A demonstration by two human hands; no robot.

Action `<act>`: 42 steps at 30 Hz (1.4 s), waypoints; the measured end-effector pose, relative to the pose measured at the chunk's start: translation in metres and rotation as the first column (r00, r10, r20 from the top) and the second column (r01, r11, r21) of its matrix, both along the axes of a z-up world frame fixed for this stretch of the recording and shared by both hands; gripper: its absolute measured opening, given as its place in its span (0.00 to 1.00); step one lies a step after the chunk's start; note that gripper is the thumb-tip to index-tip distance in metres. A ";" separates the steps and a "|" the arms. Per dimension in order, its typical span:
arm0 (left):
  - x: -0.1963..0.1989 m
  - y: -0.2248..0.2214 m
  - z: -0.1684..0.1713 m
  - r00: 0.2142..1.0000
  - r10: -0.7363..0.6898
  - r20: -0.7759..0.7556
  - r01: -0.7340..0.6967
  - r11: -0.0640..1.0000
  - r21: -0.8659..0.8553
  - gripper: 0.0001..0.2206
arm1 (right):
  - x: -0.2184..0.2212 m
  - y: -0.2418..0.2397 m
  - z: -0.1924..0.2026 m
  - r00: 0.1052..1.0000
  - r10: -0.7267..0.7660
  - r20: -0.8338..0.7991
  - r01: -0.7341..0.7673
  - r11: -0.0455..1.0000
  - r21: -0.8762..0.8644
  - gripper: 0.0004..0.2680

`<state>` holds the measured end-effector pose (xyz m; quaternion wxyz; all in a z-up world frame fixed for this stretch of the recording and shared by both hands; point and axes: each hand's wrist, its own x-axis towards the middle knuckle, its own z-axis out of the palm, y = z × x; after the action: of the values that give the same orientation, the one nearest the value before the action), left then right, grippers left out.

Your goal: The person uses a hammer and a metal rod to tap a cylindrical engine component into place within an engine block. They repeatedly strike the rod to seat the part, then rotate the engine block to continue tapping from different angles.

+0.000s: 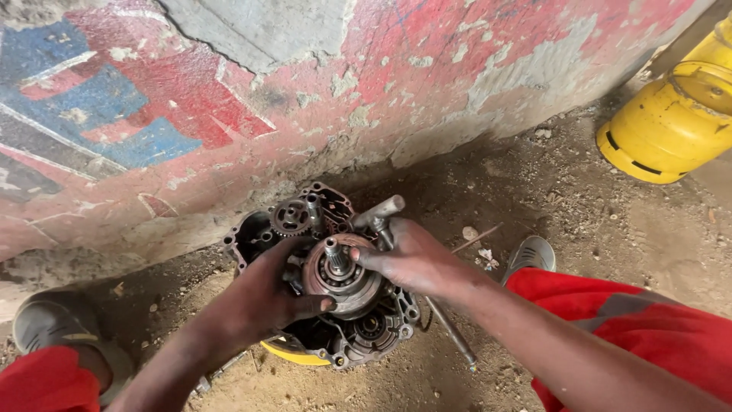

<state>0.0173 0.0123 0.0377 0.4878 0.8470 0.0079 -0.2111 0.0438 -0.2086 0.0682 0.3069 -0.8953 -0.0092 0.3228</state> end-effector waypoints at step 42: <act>0.049 0.036 -0.076 0.631 0.745 -0.216 -0.776 0.613 -0.151 0.18 | -0.022 -0.031 -0.110 0.740 -0.665 -0.101 0.672 0.722 0.165 0.11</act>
<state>0.0663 0.0484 -0.0380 0.6238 0.6850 0.3743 -0.0385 0.0222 -0.2392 -0.0421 0.4867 -0.7989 0.2886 0.2037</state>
